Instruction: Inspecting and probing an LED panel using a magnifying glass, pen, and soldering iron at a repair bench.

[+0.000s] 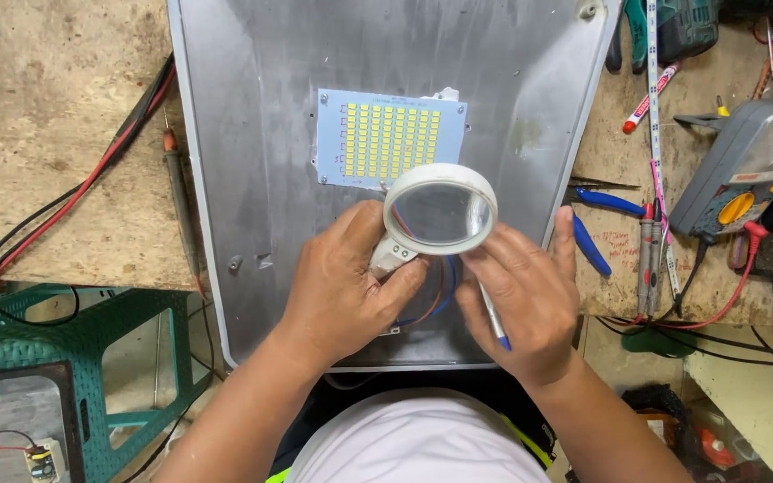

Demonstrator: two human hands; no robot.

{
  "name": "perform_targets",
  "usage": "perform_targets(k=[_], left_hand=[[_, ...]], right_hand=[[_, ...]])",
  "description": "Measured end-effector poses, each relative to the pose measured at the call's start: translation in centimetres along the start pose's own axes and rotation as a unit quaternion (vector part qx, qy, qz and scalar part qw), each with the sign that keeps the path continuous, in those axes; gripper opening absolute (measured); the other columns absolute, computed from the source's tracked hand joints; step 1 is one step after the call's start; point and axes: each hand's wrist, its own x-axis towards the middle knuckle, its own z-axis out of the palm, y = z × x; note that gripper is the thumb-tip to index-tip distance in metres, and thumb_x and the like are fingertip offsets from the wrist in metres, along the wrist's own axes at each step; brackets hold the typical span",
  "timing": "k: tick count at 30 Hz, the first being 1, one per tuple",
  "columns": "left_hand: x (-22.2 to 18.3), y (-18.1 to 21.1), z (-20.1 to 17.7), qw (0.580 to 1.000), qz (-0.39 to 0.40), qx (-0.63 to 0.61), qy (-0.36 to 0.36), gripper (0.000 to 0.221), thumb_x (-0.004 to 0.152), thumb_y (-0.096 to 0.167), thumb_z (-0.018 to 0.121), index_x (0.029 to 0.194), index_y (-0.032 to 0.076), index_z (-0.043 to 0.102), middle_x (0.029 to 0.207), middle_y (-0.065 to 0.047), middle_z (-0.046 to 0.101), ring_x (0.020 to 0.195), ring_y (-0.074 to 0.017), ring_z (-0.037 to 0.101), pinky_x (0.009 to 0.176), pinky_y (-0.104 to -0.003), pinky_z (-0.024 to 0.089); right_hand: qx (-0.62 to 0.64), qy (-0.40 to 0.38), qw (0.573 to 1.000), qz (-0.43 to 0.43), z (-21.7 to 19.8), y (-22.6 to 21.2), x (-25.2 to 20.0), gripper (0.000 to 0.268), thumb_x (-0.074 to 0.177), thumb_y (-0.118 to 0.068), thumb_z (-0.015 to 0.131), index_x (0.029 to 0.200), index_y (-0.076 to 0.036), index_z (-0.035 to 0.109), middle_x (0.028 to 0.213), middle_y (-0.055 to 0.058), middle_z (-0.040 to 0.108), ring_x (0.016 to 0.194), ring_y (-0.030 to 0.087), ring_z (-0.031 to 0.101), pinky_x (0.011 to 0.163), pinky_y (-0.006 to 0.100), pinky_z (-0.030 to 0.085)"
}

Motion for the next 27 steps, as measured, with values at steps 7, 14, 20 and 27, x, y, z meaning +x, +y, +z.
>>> perform_targets(k=[7,14,20,27], left_hand=[[-0.1,-0.1,0.0,1.000,-0.001,-0.001,0.001,0.029,0.086,0.026,0.069,0.106,0.012,0.054,0.088,-0.005,0.059,0.071,-0.0290,0.057,0.059,-0.042,0.046],[-0.2,0.1,-0.1,1.000,-0.011,0.010,-0.006,0.024,0.086,0.028,0.067,0.095,0.013,0.051,0.081,-0.002,0.055,0.064,-0.0267,0.051,0.054,-0.041,0.042],[-0.3,0.0,0.1,1.000,-0.016,0.016,-0.013,0.025,0.088,0.031,0.067,0.100,0.013,0.054,0.084,-0.003,0.057,0.068,-0.0287,0.056,0.055,-0.043,0.045],[-0.2,-0.1,0.0,1.000,-0.017,0.009,-0.008,0.025,0.087,0.029,0.067,0.100,0.012,0.054,0.083,-0.003,0.056,0.068,-0.0293,0.056,0.057,-0.042,0.045]], right_hand=[[0.105,0.111,0.943,0.297,1.2,-3.9,0.4,0.019,0.096,-0.015,0.070,0.108,0.000,0.065,0.105,0.016,0.074,0.085,0.020,0.073,0.078,0.030,0.060],[0.139,0.201,0.895,0.373,4.8,-4.4,0.0,0.022,0.096,-0.021,0.073,0.107,-0.004,0.065,0.091,0.006,0.068,0.081,0.013,0.065,0.076,0.029,0.053],[0.095,0.184,0.905,0.371,5.5,-4.2,-0.7,0.027,0.093,-0.027,0.073,0.109,-0.006,0.068,0.092,0.006,0.072,0.079,0.014,0.067,0.075,0.030,0.054],[0.095,0.183,0.911,0.356,5.6,-4.0,-0.8,0.029,0.095,-0.030,0.075,0.109,-0.007,0.067,0.091,0.006,0.071,0.076,0.013,0.066,0.072,0.029,0.054]])
